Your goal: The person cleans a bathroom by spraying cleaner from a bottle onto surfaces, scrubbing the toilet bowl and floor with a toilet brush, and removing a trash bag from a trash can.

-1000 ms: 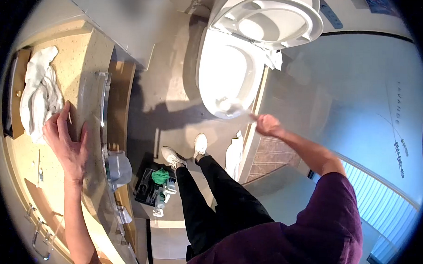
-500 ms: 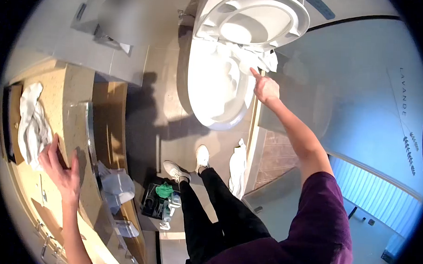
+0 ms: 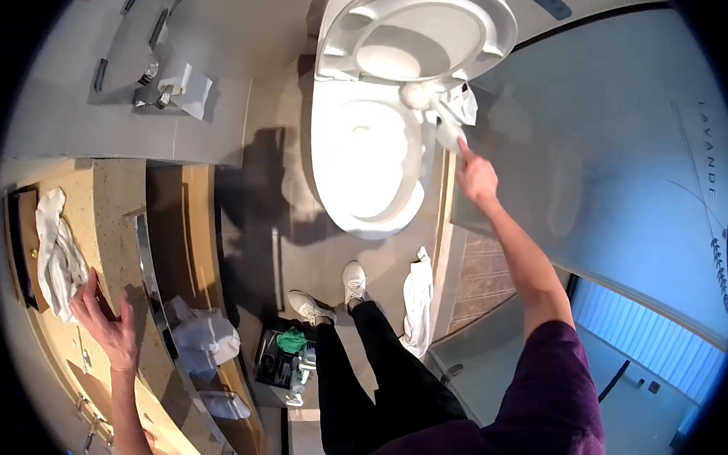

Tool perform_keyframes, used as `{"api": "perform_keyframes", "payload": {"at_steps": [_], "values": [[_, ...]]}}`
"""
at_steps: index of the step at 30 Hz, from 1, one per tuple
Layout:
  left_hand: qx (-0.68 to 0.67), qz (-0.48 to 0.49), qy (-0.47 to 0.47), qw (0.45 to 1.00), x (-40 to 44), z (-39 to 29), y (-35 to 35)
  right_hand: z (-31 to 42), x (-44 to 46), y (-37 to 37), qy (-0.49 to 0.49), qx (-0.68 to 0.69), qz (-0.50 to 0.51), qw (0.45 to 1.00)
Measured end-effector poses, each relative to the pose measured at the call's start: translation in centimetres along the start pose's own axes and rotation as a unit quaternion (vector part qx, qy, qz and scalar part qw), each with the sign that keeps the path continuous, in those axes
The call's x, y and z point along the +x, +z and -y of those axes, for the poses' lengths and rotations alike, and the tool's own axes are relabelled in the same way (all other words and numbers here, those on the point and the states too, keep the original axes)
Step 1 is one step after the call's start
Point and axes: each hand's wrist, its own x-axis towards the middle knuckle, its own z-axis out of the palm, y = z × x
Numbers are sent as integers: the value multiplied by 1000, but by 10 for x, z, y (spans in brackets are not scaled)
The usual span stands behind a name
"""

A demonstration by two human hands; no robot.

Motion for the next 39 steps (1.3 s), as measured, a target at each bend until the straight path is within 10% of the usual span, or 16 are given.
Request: {"api": "perform_keyframes", "payload": {"at_steps": [22, 32, 39], "values": [[-3, -25, 7, 1000, 0, 3, -2, 175, -21, 76, -120, 57, 48, 990], [9, -33, 28, 999, -1, 6, -4, 21, -293, 93, -107, -118, 112, 981], [26, -37, 49, 998, -3, 9, -1, -58, -193, 62, -108, -181, 22, 977]]}}
